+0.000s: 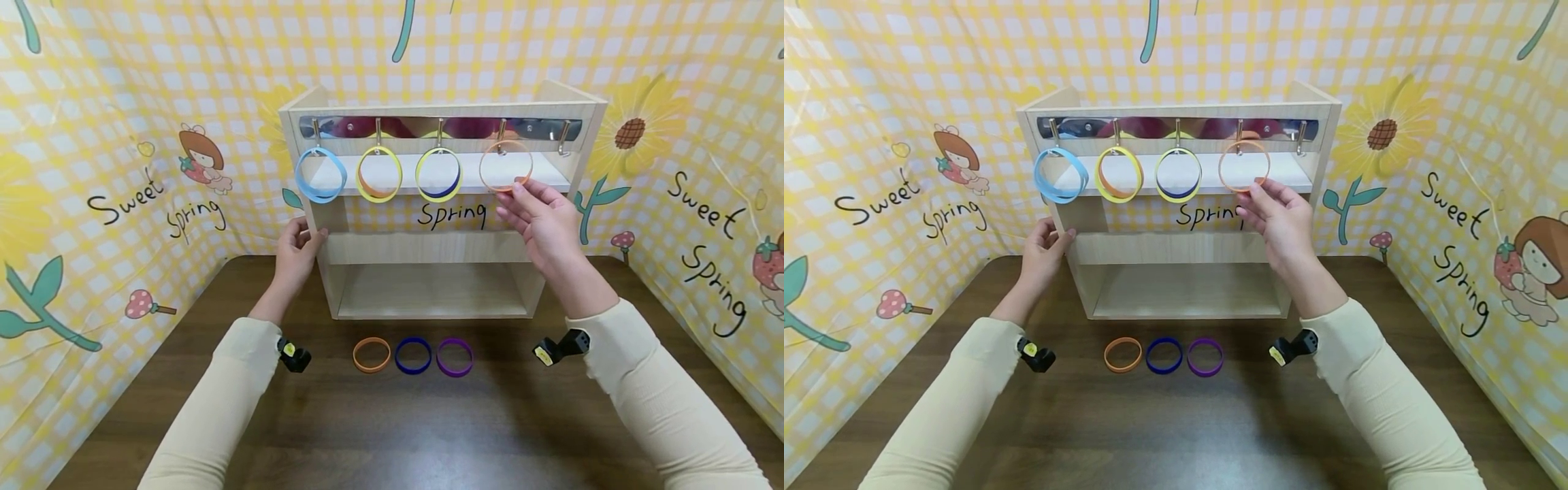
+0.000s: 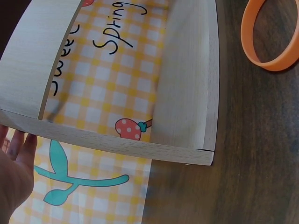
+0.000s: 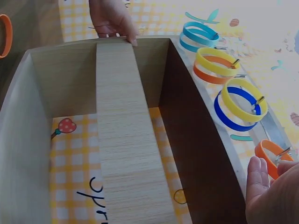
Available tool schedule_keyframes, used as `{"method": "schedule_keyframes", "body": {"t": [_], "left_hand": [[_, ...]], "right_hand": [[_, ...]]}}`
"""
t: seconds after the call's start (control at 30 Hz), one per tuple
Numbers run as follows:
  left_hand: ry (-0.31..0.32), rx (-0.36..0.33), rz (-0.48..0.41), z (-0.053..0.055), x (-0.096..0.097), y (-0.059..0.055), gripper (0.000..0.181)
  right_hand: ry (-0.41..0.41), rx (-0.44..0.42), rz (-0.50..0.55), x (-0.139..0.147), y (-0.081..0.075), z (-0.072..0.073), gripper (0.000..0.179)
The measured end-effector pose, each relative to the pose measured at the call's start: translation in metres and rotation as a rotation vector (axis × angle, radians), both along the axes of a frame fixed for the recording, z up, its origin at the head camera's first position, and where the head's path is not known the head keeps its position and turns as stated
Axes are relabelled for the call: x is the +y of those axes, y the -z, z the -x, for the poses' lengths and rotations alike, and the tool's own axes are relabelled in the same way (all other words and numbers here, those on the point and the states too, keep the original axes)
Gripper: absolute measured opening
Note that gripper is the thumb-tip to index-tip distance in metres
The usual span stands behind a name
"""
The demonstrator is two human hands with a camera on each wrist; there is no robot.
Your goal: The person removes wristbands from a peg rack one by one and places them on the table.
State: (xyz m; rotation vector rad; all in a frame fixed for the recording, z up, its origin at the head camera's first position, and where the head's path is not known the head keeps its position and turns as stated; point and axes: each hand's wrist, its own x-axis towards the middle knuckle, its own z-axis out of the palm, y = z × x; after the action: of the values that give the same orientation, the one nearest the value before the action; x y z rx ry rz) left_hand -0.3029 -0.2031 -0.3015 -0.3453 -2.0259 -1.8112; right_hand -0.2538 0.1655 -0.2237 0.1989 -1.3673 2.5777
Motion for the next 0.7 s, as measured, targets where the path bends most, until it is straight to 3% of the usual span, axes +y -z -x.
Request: {"method": "schedule_keyframes", "body": {"t": [0.37,0.57,0.7], "left_hand": [[0.006,0.007,-0.008,0.001,0.0,0.002,0.032],[0.017,0.009,-0.038,0.005,-0.002,0.004,0.029],[0.015,0.0,-0.025,0.005,-0.002,0.003,0.037]], "right_hand": [[-0.024,0.042,-0.003,0.008,-0.005,-0.015,0.031],[-0.068,0.041,-0.043,0.016,0.001,-0.025,0.026],[-0.078,0.036,-0.094,0.022,0.009,-0.03,0.022]]}}
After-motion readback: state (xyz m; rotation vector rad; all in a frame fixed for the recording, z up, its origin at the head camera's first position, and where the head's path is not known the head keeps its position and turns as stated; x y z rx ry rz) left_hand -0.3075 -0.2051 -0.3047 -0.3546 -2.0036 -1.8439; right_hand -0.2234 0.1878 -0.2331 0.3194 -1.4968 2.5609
